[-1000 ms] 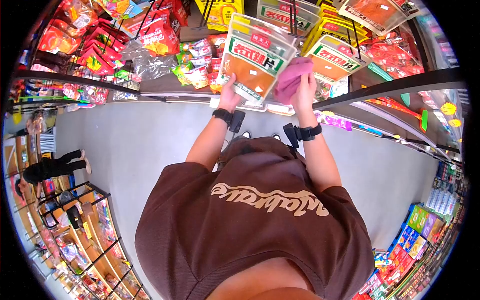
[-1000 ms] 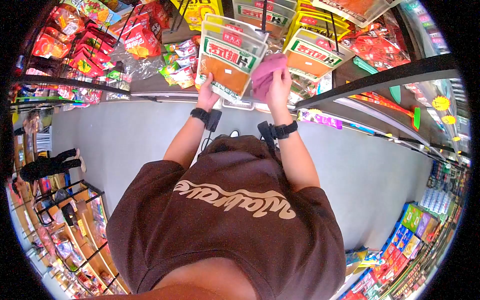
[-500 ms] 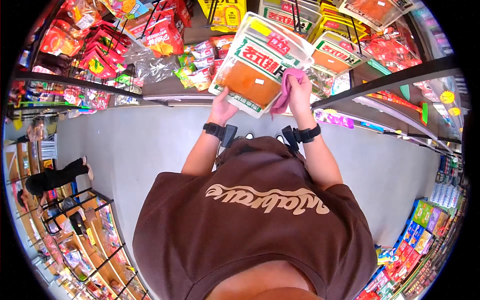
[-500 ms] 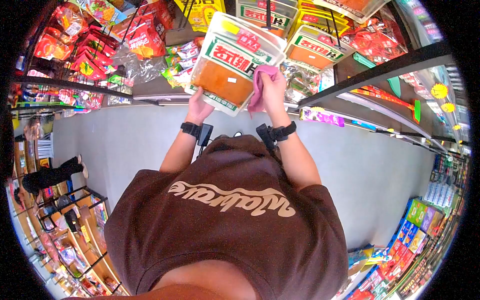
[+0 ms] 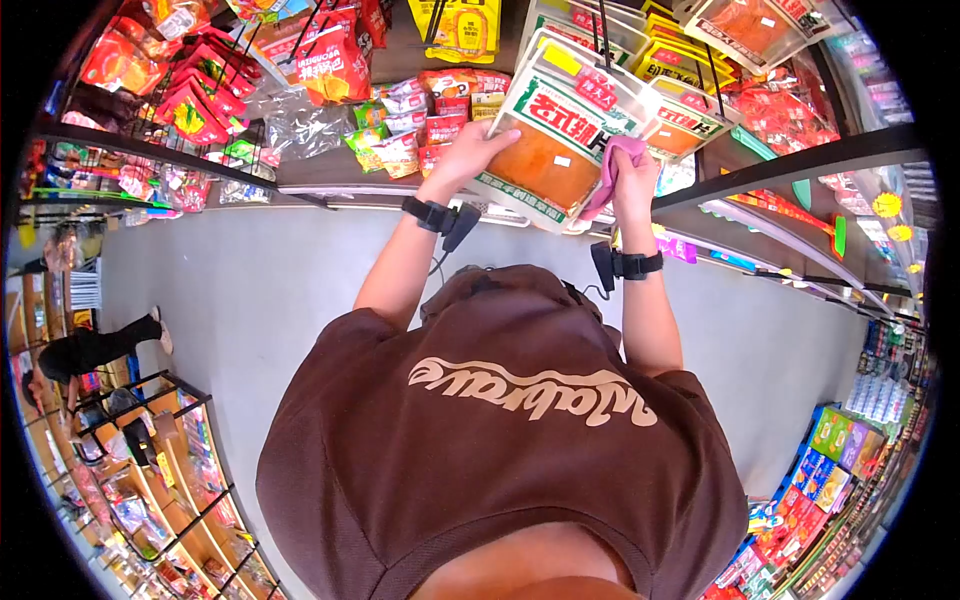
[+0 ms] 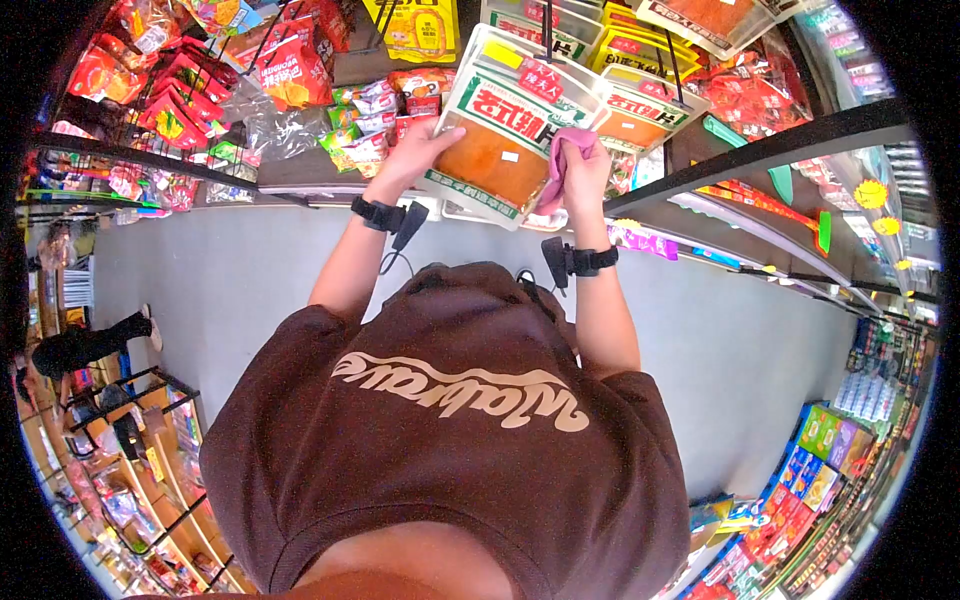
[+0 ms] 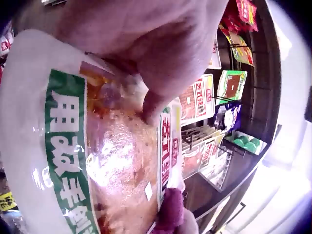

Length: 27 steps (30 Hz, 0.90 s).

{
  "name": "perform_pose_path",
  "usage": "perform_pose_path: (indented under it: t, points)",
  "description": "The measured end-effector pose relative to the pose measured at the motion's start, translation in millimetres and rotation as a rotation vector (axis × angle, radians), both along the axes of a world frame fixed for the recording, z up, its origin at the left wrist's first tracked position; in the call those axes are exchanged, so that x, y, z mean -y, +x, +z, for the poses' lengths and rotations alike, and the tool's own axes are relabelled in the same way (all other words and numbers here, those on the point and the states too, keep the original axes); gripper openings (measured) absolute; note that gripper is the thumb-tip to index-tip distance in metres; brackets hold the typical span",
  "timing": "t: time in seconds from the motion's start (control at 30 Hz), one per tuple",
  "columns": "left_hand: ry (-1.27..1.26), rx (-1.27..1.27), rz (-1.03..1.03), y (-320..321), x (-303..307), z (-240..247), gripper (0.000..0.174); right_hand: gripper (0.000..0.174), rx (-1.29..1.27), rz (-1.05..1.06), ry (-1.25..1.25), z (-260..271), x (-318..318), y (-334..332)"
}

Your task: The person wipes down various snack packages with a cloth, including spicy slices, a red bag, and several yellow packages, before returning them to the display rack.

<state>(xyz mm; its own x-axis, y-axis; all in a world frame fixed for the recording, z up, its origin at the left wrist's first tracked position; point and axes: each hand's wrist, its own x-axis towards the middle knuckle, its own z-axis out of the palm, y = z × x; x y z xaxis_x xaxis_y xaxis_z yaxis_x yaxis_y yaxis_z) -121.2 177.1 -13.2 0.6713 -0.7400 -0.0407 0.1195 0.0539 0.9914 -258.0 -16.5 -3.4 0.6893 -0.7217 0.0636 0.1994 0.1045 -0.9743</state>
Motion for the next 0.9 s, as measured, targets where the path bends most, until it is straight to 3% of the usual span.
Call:
perform_pose_path:
  t: [0.1, 0.17, 0.23, 0.3, 0.37, 0.4, 0.57, 0.77, 0.9]
  points:
    - [0.164, 0.035, -0.030, 2.4, 3.1, -8.1, 0.025, 0.006, -0.108, 0.050, -0.140, 7.9, 9.5, -0.8]
    - [0.122, 0.023, -0.011, -5.3, 6.4, -3.7, 0.027, 0.007, -0.106, 0.085, -0.133, 13.2, 10.3, 1.5]
    - [-0.031, 0.093, 0.088, -13.7, 11.4, 5.2, 0.029, 0.008, -0.146, -0.012, -0.261, 20.9, 4.2, 3.9]
    - [-0.114, 0.128, 0.142, -6.2, 23.2, -9.2, 0.027, 0.009, -0.163, -0.010, -0.260, 4.6, 16.2, 5.2]
    - [0.062, 0.063, 0.103, 4.8, 29.5, -17.2, 0.028, 0.010, -0.165, 0.017, -0.186, 1.7, 22.3, 6.1]
    - [0.073, 0.178, 0.162, 3.5, 32.0, -8.6, 0.028, 0.010, -0.169, 0.020, -0.190, -0.8, 25.4, 6.5]
    - [-0.060, 0.161, 0.217, 4.5, 45.2, 2.5, 0.024, 0.011, -0.143, -0.017, -0.121, -18.3, 35.3, 10.0]
    - [-0.014, 0.303, 0.393, 2.6, 53.6, -12.9, 0.023, 0.013, -0.174, -0.030, -0.189, -11.5, 35.3, 17.1]
    - [-0.028, 0.203, 0.341, 23.4, 65.6, -31.0, 0.022, 0.014, -0.202, -0.130, -0.262, -19.1, 38.4, 30.0]
